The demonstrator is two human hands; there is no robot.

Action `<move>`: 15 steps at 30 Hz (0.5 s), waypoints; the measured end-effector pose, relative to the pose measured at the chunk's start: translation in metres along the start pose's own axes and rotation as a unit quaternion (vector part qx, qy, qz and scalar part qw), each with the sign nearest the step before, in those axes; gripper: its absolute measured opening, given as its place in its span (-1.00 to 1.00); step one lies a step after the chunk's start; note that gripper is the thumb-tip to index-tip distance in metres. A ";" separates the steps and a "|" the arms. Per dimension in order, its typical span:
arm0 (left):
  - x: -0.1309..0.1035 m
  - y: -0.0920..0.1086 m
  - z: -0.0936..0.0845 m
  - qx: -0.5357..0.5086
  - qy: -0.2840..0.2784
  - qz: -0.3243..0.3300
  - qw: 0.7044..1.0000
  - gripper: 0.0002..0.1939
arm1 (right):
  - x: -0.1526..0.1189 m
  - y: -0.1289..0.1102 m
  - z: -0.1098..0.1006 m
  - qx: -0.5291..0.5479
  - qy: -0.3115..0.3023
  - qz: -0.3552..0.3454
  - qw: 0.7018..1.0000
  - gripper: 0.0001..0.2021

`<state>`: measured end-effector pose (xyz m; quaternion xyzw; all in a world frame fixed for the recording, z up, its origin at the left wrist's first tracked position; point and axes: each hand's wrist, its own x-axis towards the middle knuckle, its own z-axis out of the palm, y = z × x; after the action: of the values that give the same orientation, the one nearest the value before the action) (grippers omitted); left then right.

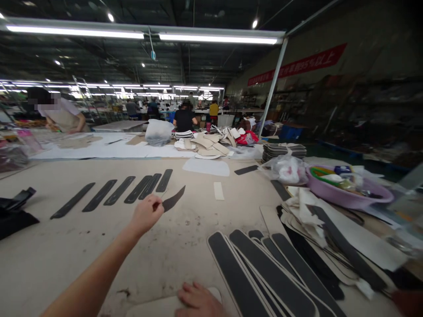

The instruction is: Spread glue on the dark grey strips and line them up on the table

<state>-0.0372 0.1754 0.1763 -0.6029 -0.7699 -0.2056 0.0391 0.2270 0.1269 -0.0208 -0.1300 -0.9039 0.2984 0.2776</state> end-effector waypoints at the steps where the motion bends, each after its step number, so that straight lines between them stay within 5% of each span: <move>1: -0.019 0.003 -0.015 -0.051 0.000 -0.002 0.999 -0.80 | 0.001 -0.012 -0.012 0.043 0.024 0.011 0.999 -0.72; 4: -0.075 0.009 -0.053 -0.235 -0.040 -0.038 0.970 -0.78 | 0.010 -0.042 -0.048 0.177 0.167 0.183 0.953 -0.52; 7: -0.120 0.012 -0.073 -0.370 -0.104 -0.085 0.919 -0.72 | 0.022 -0.053 -0.068 0.328 0.304 0.364 0.817 -0.34; 9: -0.141 0.012 -0.079 -0.435 -0.130 -0.102 0.885 -0.70 | 0.029 -0.057 -0.074 0.406 0.324 0.408 0.751 -0.25; 15: -0.176 0.006 -0.084 -0.524 -0.174 -0.148 0.821 -0.67 | 0.026 -0.081 -0.078 0.390 0.214 0.423 0.789 -0.55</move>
<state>0.0003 -0.0145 0.2007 -0.4369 -0.6203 -0.4731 -0.4477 0.2456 0.1100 0.0920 -0.4407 -0.4826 0.6779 0.3366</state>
